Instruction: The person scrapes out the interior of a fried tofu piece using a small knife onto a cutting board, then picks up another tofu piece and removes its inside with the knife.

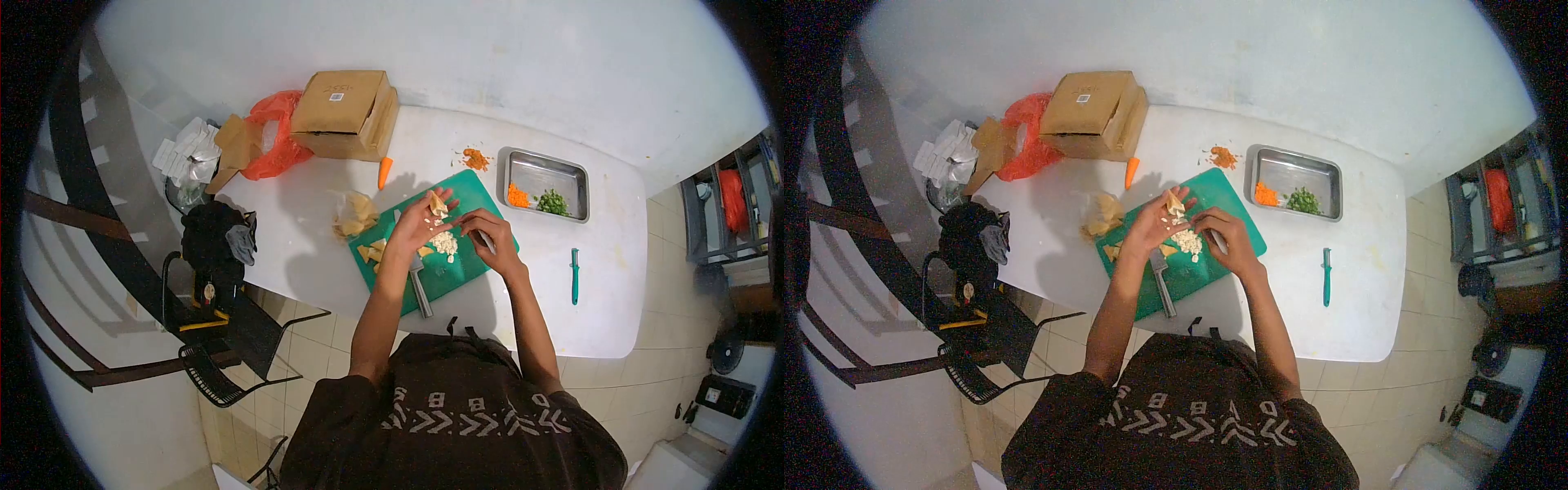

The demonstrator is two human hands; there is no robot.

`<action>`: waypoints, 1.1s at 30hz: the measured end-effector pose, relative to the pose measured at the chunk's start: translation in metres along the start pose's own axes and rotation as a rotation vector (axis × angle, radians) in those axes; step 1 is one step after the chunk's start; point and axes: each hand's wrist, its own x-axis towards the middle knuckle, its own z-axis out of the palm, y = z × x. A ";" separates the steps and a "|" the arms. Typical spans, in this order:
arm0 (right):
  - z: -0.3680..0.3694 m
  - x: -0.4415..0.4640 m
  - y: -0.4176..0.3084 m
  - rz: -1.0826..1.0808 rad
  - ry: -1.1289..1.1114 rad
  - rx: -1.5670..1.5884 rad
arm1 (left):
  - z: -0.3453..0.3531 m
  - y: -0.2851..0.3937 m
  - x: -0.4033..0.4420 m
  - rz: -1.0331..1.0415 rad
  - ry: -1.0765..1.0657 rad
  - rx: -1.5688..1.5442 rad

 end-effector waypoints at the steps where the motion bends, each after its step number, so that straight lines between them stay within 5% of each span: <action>1: 0.001 -0.003 0.004 -0.002 0.001 -0.029 | -0.001 0.000 0.000 -0.011 -0.020 0.000; 11: 0.050 -0.072 0.060 0.110 0.195 -0.220 | -0.040 -0.042 0.015 -0.022 0.263 0.545; 21: 0.063 -0.067 0.065 0.115 0.444 -0.124 | -0.074 -0.065 0.018 0.074 0.237 0.276; 24: 0.066 -0.065 0.062 0.135 0.350 -0.177 | -0.063 -0.063 0.014 0.042 0.243 0.290; 26: 0.066 -0.074 0.063 0.168 0.307 -0.195 | -0.045 -0.062 0.010 0.092 0.457 0.439; 33: 0.072 -0.098 0.083 0.233 0.231 -0.215 | -0.062 -0.074 0.009 0.243 0.493 0.856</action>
